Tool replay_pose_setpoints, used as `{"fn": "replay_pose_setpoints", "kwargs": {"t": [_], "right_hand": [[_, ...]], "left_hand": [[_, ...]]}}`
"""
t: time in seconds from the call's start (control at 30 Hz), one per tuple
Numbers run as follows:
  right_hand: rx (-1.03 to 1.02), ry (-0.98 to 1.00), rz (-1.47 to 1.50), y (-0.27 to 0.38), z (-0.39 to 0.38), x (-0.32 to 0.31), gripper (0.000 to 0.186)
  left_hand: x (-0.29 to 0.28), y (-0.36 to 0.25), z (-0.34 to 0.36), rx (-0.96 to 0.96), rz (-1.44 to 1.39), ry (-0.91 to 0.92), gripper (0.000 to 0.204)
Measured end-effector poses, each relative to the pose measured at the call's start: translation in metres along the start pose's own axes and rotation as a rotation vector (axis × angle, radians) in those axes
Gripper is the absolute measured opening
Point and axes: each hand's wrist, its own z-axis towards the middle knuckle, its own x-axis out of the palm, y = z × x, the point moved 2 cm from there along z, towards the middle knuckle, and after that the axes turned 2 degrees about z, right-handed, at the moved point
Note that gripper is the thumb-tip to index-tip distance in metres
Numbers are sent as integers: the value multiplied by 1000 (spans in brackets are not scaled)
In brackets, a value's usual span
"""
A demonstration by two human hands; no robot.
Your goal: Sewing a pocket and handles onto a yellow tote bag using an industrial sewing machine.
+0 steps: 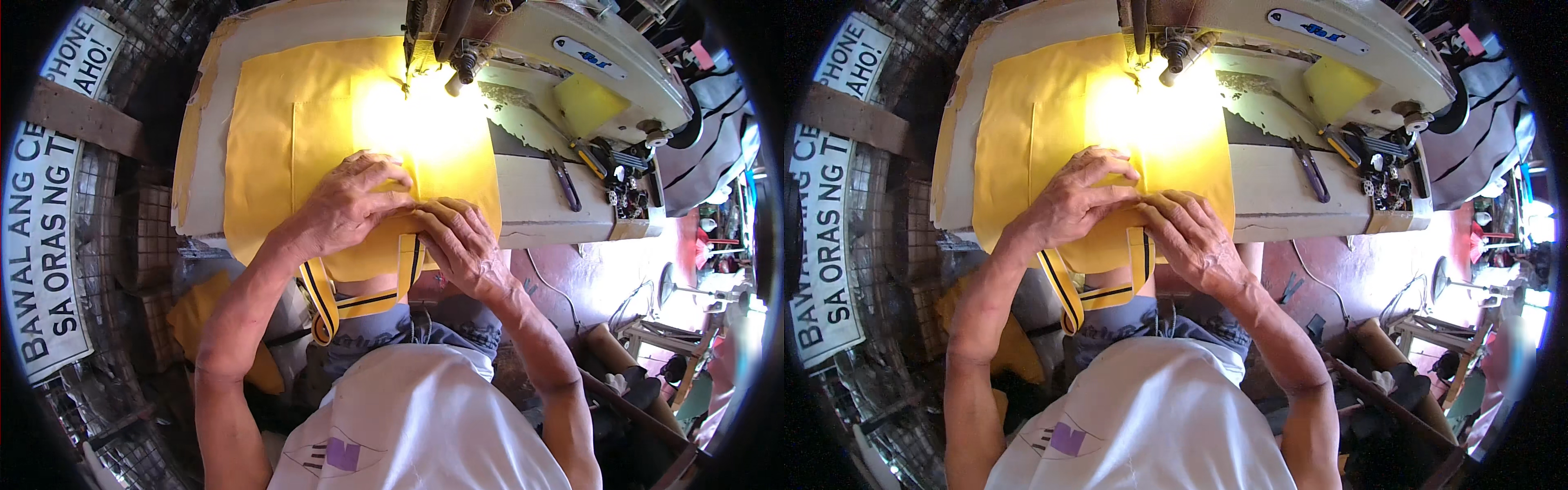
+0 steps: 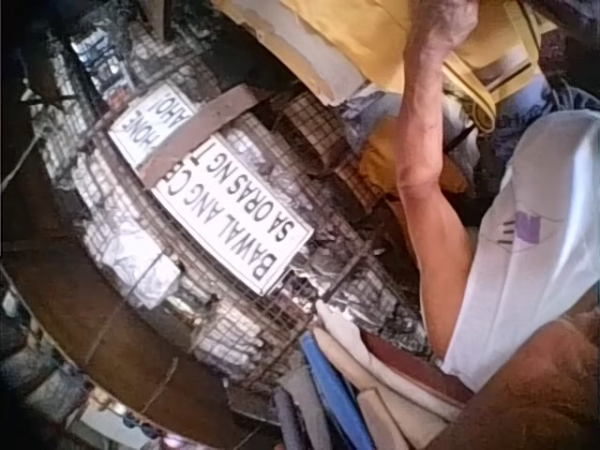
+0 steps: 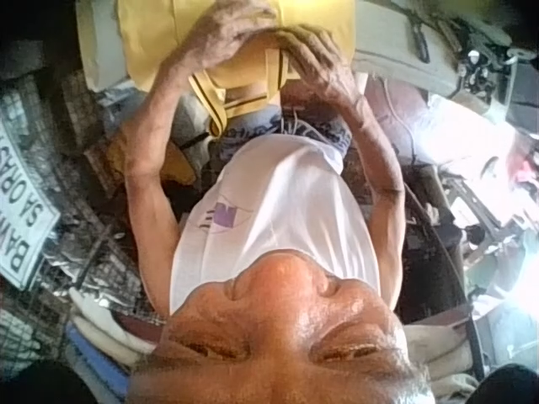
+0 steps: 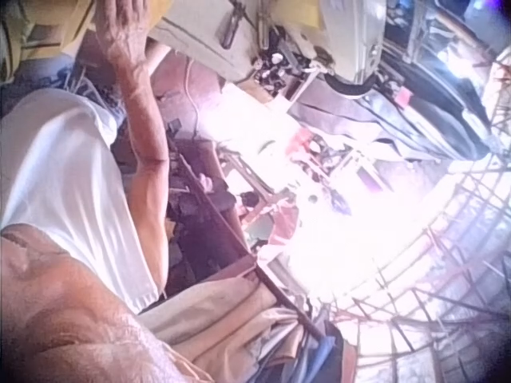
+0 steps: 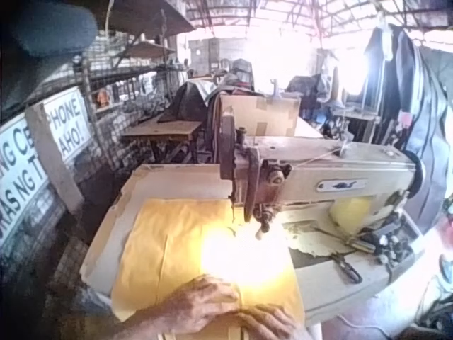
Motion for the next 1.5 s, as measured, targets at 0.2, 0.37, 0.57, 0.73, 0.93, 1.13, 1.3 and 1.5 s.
{"fn": "replay_pose_setpoints", "kwargs": {"t": [0.2,0.37,0.57,0.73,0.93,1.13,1.3,1.5], "right_hand": [[-17,106,-30,1,9,-18,44],[-14,165,32,-3,13,-21,45],[-14,217,42,-14,11,-31,49],[34,239,70,-22,26,-30,45],[24,237,72,-29,36,-28,38],[13,276,78,-26,40,-26,43],[18,273,101,-28,42,-25,44],[7,282,107,-46,55,-27,42]], "left_hand": [[-6,15,17,-101,368,-37,70],[-5,18,22,-142,394,-37,85],[-6,13,33,-149,334,-28,82],[-9,33,43,-125,339,-41,83],[-12,44,51,-128,367,-36,90],[-15,12,38,-190,305,-15,47],[-15,18,33,-198,297,-71,43],[-18,34,47,-189,256,-72,45]]}}
